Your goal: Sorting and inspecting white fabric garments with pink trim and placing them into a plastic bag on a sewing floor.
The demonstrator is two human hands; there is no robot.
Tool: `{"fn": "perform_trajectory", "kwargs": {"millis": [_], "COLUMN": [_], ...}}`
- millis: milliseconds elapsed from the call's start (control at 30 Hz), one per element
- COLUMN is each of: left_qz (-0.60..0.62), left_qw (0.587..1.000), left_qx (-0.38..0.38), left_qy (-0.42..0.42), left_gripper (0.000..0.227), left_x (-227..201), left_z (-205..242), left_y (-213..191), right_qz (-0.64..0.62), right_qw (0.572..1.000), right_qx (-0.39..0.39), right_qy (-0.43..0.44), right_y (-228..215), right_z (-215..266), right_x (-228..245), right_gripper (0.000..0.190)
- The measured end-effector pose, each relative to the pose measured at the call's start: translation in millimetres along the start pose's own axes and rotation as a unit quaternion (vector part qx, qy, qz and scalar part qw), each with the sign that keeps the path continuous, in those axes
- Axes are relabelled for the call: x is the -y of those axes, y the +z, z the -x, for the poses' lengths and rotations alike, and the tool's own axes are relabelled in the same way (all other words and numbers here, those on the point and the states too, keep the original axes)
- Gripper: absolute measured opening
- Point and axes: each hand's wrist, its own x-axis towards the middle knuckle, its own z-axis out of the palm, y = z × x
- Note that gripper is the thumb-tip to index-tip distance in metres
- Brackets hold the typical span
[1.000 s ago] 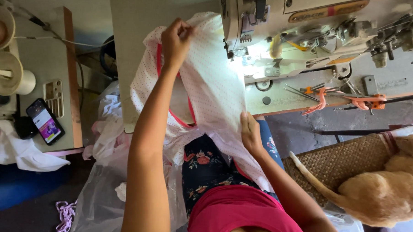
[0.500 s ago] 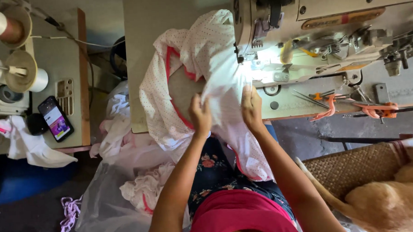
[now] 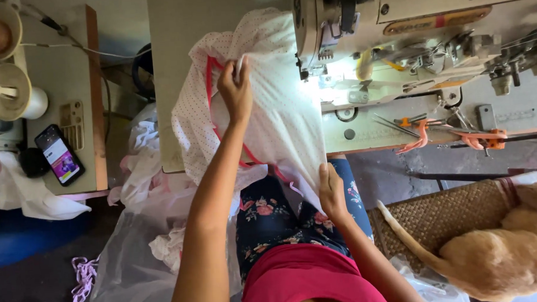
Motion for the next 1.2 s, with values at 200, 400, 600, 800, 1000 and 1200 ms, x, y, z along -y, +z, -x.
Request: {"fn": "perform_trajectory", "kwargs": {"millis": [200, 400, 600, 800, 1000, 1200], "left_qz": [0.024, 0.028, 0.091, -0.242, -0.072, 0.008], "left_qw": [1.0, 0.996, 0.984, 0.953, 0.993, 0.992], "left_qx": [0.015, 0.067, 0.067, 0.181, 0.025, 0.024], "left_qy": [0.005, 0.044, -0.139, 0.025, -0.087, -0.126], "left_gripper": [0.023, 0.029, 0.028, 0.081, 0.01, 0.008], "left_x": [5.8, -17.3, -99.8, -45.3, 20.0, -5.5], "left_z": [-42.4, -88.4, -47.4, 117.2, 131.5, 69.5], "left_y": [20.7, 31.4, -8.6, -71.7, -106.4, -96.4], "right_qz": [0.013, 0.001, -0.035, 0.002, -0.048, -0.157], "right_qw": [0.999, 1.0, 0.998, 0.989, 0.996, 0.982], "right_qx": [-0.022, -0.01, -0.014, -0.087, -0.023, 0.053], "right_qy": [-0.035, -0.024, -0.046, -0.118, -0.072, -0.093], "right_y": [7.6, 16.4, 31.7, 44.6, 9.7, -17.1], "right_z": [-26.1, -54.9, -84.3, -127.5, -33.6, 46.0], "right_x": [4.3, 38.0, 58.6, 20.3, 71.5, 55.4], "right_gripper": [0.043, 0.051, 0.047, 0.047, 0.057, 0.05]}}
